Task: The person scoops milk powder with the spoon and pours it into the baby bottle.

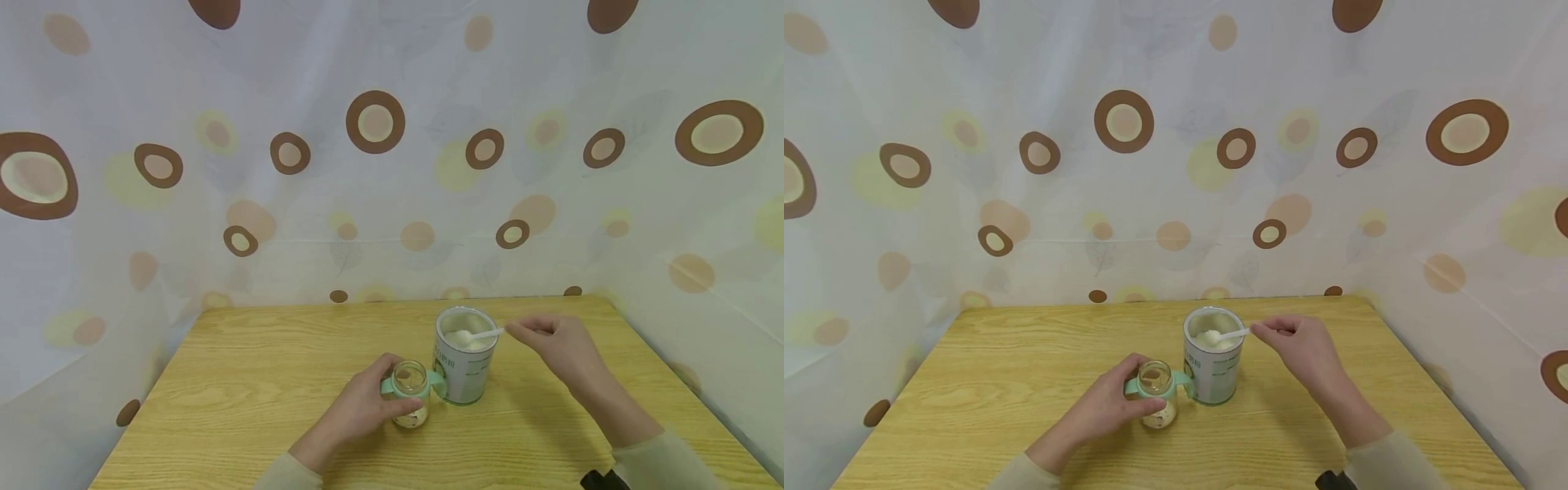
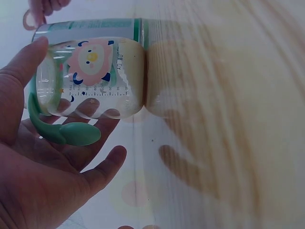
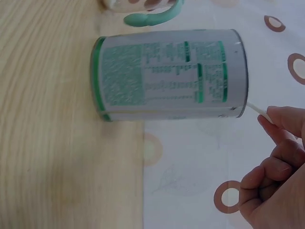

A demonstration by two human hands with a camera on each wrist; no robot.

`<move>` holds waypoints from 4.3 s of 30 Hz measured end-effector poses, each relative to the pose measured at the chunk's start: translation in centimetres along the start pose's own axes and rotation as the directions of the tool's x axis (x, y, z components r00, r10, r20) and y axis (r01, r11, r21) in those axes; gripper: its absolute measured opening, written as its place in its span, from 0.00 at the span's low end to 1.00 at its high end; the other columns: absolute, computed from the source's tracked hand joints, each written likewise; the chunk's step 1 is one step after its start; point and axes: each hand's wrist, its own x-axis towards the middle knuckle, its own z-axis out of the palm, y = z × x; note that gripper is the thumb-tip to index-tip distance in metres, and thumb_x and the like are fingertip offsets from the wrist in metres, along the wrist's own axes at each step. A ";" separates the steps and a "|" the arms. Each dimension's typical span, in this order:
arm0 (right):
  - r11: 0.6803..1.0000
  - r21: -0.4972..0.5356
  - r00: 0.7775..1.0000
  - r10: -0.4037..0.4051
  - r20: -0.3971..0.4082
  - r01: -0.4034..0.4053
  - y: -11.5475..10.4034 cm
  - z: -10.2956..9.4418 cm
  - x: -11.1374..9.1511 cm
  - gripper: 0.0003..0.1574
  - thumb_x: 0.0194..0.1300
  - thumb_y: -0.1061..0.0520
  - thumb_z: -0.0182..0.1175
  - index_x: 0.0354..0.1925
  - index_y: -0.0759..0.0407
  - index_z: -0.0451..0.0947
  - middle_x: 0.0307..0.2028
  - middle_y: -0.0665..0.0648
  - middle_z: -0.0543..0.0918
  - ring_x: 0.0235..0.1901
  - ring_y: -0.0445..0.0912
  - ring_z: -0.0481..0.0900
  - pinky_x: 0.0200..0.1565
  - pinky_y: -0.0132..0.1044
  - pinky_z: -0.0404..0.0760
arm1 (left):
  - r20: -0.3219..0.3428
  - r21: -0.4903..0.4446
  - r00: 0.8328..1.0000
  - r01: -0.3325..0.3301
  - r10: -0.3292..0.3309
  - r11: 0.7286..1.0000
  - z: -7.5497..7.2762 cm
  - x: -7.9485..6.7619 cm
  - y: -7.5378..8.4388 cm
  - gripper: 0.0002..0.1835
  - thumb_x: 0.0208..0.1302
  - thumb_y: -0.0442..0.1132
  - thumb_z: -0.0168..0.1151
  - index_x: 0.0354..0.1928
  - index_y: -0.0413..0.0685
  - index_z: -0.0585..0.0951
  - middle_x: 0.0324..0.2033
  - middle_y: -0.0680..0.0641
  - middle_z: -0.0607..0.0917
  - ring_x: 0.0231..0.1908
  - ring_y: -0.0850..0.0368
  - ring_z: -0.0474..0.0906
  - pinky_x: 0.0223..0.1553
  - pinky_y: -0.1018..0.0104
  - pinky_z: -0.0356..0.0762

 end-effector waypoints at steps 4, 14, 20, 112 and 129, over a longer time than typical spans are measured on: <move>1.000 -0.006 1.000 -0.010 -0.019 0.010 0.5 0.0 -0.2 0.38 0.76 0.30 0.68 0.63 0.58 0.88 0.69 0.63 0.83 0.72 0.63 0.74 0.67 0.67 0.73 | 0.005 -0.004 1.000 -0.005 0.005 1.000 0.0 0.0 0.1 0.33 0.67 0.56 0.81 0.67 0.53 0.79 0.55 0.51 0.88 0.56 0.52 0.84 0.60 0.41 0.81; 1.000 -0.017 0.999 -0.017 -0.048 0.017 0.7 0.0 -0.4 0.34 0.78 0.32 0.68 0.61 0.58 0.89 0.66 0.63 0.85 0.66 0.60 0.76 0.61 0.59 0.76 | 0.009 -0.005 1.000 0.003 -0.003 1.000 -0.1 -0.1 0.2 0.33 0.67 0.57 0.81 0.67 0.53 0.79 0.55 0.50 0.88 0.56 0.51 0.84 0.60 0.40 0.81; 1.000 -0.007 0.998 -0.014 -0.057 0.013 0.9 0.2 -0.2 0.36 0.77 0.31 0.68 0.61 0.59 0.89 0.66 0.64 0.85 0.67 0.60 0.76 0.62 0.60 0.76 | 0.010 -0.006 1.000 0.005 -0.005 1.000 -0.1 -0.1 0.1 0.33 0.67 0.57 0.81 0.67 0.53 0.78 0.55 0.50 0.88 0.55 0.52 0.84 0.60 0.41 0.81; 0.795 0.600 0.995 0.043 0.086 -0.086 -1.4 1.8 -2.2 0.18 0.84 0.54 0.64 0.34 0.49 0.94 0.21 0.51 0.49 0.27 0.49 0.51 0.42 0.36 0.71 | 0.003 0.002 1.000 -0.002 0.002 1.000 0.0 0.0 0.1 0.33 0.67 0.57 0.81 0.66 0.51 0.79 0.53 0.52 0.88 0.54 0.53 0.84 0.58 0.43 0.82; 0.814 0.565 0.991 0.100 0.088 -0.132 -2.2 3.7 -3.0 0.14 0.82 0.51 0.67 0.36 0.50 0.93 0.20 0.47 0.53 0.32 0.43 0.64 0.49 0.36 0.78 | 0.010 -0.019 1.000 -0.015 0.016 1.000 0.0 0.0 0.0 0.31 0.67 0.55 0.82 0.64 0.52 0.79 0.51 0.57 0.87 0.54 0.54 0.84 0.58 0.45 0.82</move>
